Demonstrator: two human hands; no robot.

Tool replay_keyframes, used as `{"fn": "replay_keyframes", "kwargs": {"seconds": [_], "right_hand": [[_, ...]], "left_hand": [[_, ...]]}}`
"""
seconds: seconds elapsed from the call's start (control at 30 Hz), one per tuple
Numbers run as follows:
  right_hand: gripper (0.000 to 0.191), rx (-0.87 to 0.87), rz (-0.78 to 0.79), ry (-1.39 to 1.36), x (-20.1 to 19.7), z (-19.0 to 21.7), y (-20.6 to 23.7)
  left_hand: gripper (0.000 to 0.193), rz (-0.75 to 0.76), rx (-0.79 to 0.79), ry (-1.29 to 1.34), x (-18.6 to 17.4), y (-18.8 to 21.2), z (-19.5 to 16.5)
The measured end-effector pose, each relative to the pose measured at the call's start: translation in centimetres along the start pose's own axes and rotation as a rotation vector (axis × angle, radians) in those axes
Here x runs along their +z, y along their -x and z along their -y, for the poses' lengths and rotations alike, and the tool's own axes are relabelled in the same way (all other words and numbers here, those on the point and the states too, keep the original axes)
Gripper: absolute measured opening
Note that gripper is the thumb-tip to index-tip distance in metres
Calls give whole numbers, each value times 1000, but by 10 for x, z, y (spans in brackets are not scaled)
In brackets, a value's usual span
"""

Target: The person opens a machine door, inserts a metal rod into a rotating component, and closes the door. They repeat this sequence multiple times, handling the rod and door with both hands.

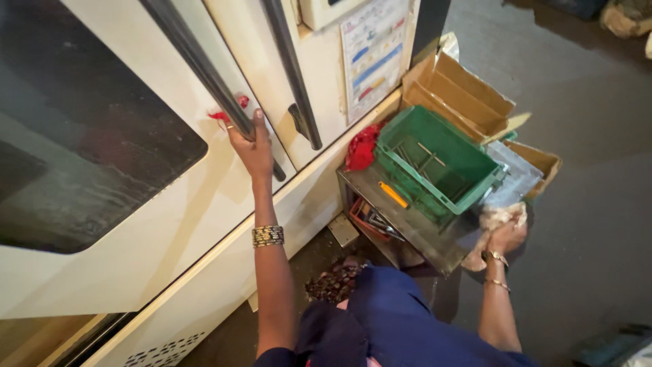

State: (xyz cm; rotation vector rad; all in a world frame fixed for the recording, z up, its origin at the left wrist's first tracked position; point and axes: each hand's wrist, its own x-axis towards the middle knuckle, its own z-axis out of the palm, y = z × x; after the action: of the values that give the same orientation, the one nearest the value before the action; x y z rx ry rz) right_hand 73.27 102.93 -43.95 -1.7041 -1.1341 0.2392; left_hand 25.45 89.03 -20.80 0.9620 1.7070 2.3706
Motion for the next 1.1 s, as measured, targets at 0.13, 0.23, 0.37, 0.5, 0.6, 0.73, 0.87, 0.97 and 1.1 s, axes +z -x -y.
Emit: {"fn": "replay_keyframes", "kwargs": {"seconds": [0.13, 0.23, 0.37, 0.5, 0.6, 0.73, 0.87, 0.97, 1.1], "right_hand": [[23, -299, 53, 98, 7, 4, 1], [31, -724, 345, 429, 17, 5, 25], [59, -700, 315, 509, 20, 7, 53], [51, -577, 595, 502, 20, 6, 30], [55, -278, 391, 312, 12, 8, 14], [44, -421, 212, 123, 12, 32, 3], [31, -592, 334, -4, 32, 74, 5], [21, -607, 477, -30, 53, 104, 10], [32, -468, 801, 106, 79, 142, 11]], "left_hand": [[54, 16, -29, 55, 2, 2, 1], [51, 19, -11, 62, 3, 3, 1], [37, 15, -31, 61, 2, 6, 4], [29, 7, -39, 71, 0, 6, 8], [27, 20, -31, 113, -1, 6, 14], [26, 9, -12, 100, 0, 6, 17], [25, 7, -12, 99, 0, 9, 17], [24, -6, -11, 36, 0, 8, 14], [26, -31, -60, 10, 3, 5, 7]]}}
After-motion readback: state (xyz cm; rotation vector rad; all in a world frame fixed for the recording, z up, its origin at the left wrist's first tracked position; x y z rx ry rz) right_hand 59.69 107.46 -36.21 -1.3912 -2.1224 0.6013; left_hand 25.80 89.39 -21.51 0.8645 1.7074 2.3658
